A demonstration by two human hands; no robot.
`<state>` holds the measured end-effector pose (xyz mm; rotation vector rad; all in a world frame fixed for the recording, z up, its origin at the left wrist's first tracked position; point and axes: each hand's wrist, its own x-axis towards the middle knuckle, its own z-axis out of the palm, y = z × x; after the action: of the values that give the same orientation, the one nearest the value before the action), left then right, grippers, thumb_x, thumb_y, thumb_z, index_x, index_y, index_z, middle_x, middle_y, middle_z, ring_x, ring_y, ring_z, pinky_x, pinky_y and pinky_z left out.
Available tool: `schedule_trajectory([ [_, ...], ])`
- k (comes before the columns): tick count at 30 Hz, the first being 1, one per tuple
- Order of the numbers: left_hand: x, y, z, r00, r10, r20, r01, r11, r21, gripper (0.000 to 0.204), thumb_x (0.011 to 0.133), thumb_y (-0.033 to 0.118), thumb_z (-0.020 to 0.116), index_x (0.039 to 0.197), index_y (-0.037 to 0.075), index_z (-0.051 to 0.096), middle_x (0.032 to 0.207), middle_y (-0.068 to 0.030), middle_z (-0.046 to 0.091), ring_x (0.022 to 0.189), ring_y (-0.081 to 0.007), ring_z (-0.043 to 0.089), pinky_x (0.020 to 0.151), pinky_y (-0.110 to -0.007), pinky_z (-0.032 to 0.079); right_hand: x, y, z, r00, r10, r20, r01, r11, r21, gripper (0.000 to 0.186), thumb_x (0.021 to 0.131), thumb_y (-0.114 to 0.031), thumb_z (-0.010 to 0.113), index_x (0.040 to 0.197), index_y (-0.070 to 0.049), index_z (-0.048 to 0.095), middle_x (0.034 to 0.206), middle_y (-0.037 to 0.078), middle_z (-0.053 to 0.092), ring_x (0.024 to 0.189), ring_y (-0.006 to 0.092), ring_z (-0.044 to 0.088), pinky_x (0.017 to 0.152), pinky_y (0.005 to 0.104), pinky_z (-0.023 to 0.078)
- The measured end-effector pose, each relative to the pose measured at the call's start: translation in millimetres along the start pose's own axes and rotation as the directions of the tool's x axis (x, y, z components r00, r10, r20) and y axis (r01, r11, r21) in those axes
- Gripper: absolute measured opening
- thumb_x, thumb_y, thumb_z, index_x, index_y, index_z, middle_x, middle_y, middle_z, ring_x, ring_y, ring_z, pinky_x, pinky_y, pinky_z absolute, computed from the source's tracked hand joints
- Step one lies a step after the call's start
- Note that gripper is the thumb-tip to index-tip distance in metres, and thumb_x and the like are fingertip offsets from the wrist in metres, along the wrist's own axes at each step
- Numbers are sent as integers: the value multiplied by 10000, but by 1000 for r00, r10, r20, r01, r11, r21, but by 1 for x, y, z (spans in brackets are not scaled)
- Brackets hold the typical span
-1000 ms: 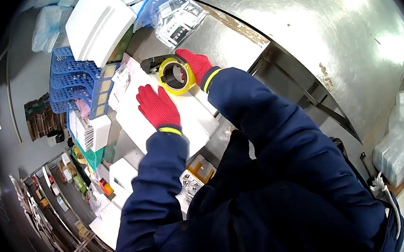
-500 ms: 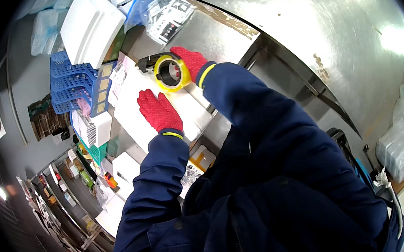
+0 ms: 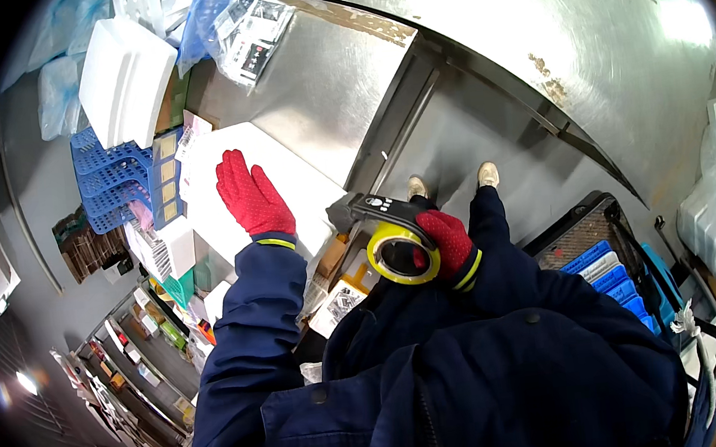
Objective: The person places small packaged items into white styrofoam trays, adds protective foam sheets, and seals the trays with a tape dispenser. The person repeats this process for several trays on a metal workbench in a warehouse setting.
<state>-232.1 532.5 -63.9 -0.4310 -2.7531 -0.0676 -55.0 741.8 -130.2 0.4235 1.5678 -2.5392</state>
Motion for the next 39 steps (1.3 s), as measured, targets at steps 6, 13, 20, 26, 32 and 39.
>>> schedule_trajectory([
  [6,5,-5,-3,986,145,78,-140,988,-66,331,856,29,502,1186,5,520,1160,-180,551,1137,-350,476,1038,-451,265,-25,2,13,843,536,37,-473,708,524,248,844,-249,601,906,-9,614,789,68,624,718,137,584,650,266,457],
  [13,5,-27,0,928,299,223,-169,870,-463,289,892,4,436,1165,-23,527,960,-154,628,890,-247,623,921,-337,453,-38,24,29,983,153,-102,-137,980,144,277,867,-238,536,998,-8,617,871,80,641,783,151,600,702,266,463],
  [20,55,-93,27,956,86,281,97,811,-577,157,872,9,499,1001,-23,582,958,-180,628,729,-227,652,928,-385,436,-56,30,48,915,397,-72,-273,740,614,441,839,-293,548,1123,44,541,1005,154,629,918,230,615,828,319,483],
  [26,106,-137,47,899,-150,411,320,865,-386,351,932,293,386,999,14,589,877,-143,666,864,-285,608,937,-319,377,-71,59,66,946,298,-127,-128,704,699,473,839,-311,557,1157,35,513,1050,155,609,959,241,600,855,346,481],
  [32,62,-218,33,681,-515,521,602,798,0,808,868,638,201,1151,-32,554,1139,-249,561,1117,-339,511,948,-350,376,-66,76,72,961,265,-79,-107,620,777,453,854,-319,554,1151,21,518,1063,131,603,952,229,596,836,338,480],
  [39,-44,-251,28,607,-665,436,793,545,-272,603,918,486,347,1160,-33,538,1135,-221,571,1056,-361,534,933,-354,400,61,50,60,984,-157,-89,136,970,-202,439,744,-100,660,1148,-16,511,934,168,616,854,344,603,753,360,478],
])
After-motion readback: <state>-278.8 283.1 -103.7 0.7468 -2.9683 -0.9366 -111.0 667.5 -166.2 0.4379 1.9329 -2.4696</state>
